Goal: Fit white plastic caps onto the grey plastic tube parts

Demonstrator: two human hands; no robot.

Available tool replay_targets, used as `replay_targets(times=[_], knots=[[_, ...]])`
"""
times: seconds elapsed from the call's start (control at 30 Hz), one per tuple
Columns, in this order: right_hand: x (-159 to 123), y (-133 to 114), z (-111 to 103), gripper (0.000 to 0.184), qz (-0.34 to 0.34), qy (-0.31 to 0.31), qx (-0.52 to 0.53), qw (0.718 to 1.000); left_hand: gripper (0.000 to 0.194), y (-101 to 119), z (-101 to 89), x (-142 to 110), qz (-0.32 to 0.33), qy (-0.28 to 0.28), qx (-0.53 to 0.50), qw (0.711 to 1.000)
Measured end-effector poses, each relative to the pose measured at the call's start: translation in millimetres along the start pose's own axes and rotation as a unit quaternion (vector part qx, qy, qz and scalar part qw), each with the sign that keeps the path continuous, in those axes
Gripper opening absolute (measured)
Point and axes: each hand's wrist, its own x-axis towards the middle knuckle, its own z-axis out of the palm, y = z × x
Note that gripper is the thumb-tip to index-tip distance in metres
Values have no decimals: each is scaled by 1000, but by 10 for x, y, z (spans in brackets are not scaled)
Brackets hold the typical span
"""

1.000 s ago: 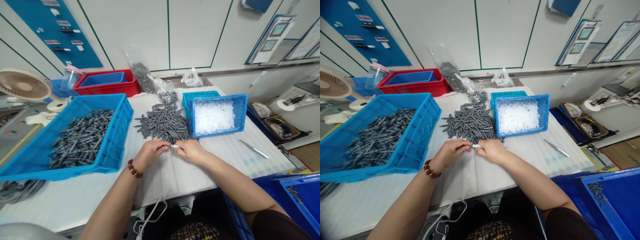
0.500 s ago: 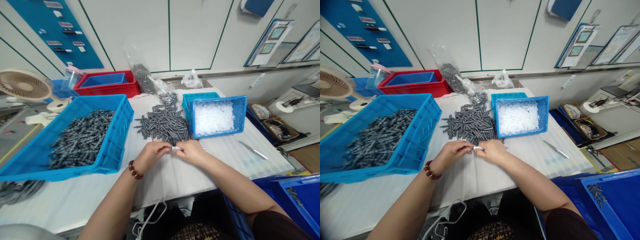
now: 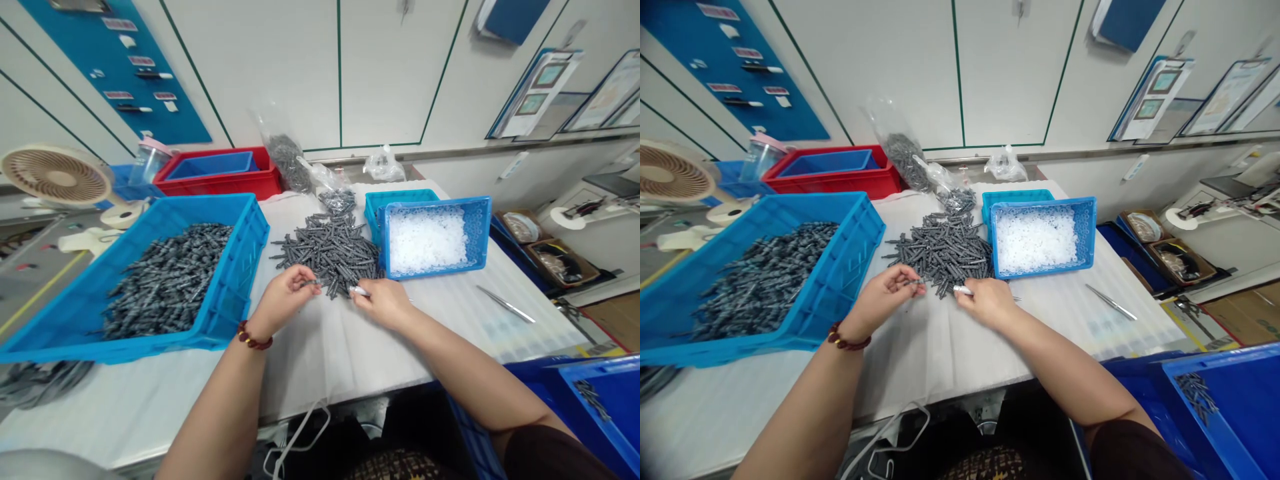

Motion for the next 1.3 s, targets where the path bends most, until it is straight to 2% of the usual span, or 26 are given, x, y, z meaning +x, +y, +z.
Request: replay_targets(times=[0.07, 0.13, 0.2, 0.27, 0.33, 0.4, 0.47, 0.5, 0.53, 0.6, 0.67, 0.73, 0.83, 0.9, 1.0, 1.1, 1.2, 1.23, 1.3], knots=[[6, 7, -4, 32, -1, 4, 11, 1000, 19, -49, -58, 38, -30, 45, -37, 998], [8, 10, -4, 28, -9, 9, 25, 1000, 23, -107, -64, 64, -37, 67, 2, 997], [7, 13, -2, 24, -21, 18, 38, 999, 27, -148, -22, 72, -29, 52, 76, 995], [5, 18, -4, 23, -29, 26, 49, 998, 29, -157, 37, 70, -25, 28, 106, 994], [2, 24, -9, 22, -31, 30, 57, 997, 27, -133, 78, 69, -41, 15, 57, 997], [-2, 29, -18, 22, -31, 29, 62, 997, 24, -93, 70, 73, -73, 20, -41, 996], [-8, 32, -26, 23, -31, 28, 64, 997, 19, -63, 12, 77, -87, 44, -117, 988], [-11, 32, -29, 23, -32, 28, 63, 997, 18, -58, -29, 77, -83, 65, -119, 987], [-14, 31, -31, 23, -33, 27, 63, 997, 19, -61, -70, 78, -72, 88, -87, 990], [-20, 28, -33, 23, -37, 24, 60, 997, 26, -88, -128, 79, -41, 134, 60, 988], [-23, 19, -33, 22, -43, 14, 57, 997, 30, -131, -129, 91, -9, 158, 228, 961], [-25, 5, -32, 20, -48, 1, 55, 997, 25, -171, -75, 121, 3, 163, 338, 927], [-26, -17, -30, 20, -49, -10, 54, 997, 15, -202, 27, 191, -45, 150, 418, 895], [-27, -26, -27, 21, -52, -11, 56, 997, 15, -207, 58, 230, -76, 125, 436, 888], [-29, -24, -22, 22, -70, -8, 64, 995, 12, -211, 34, 237, -75, 94, 429, 895], [-25, -4, -14, 23, -82, -14, 74, 994, 7, -207, -3, 190, -63, 94, 405, 907], [-15, 19, -6, 23, -79, -19, 81, 993, 14, -164, 32, 119, -51, 94, 251, 962], [-11, 26, -3, 23, -78, -18, 84, 993, 16, -139, 60, 94, -48, 77, 175, 980], [-6, 35, 1, 23, -83, -14, 89, 992, 23, -82, 121, 45, -48, 25, 50, 997]])
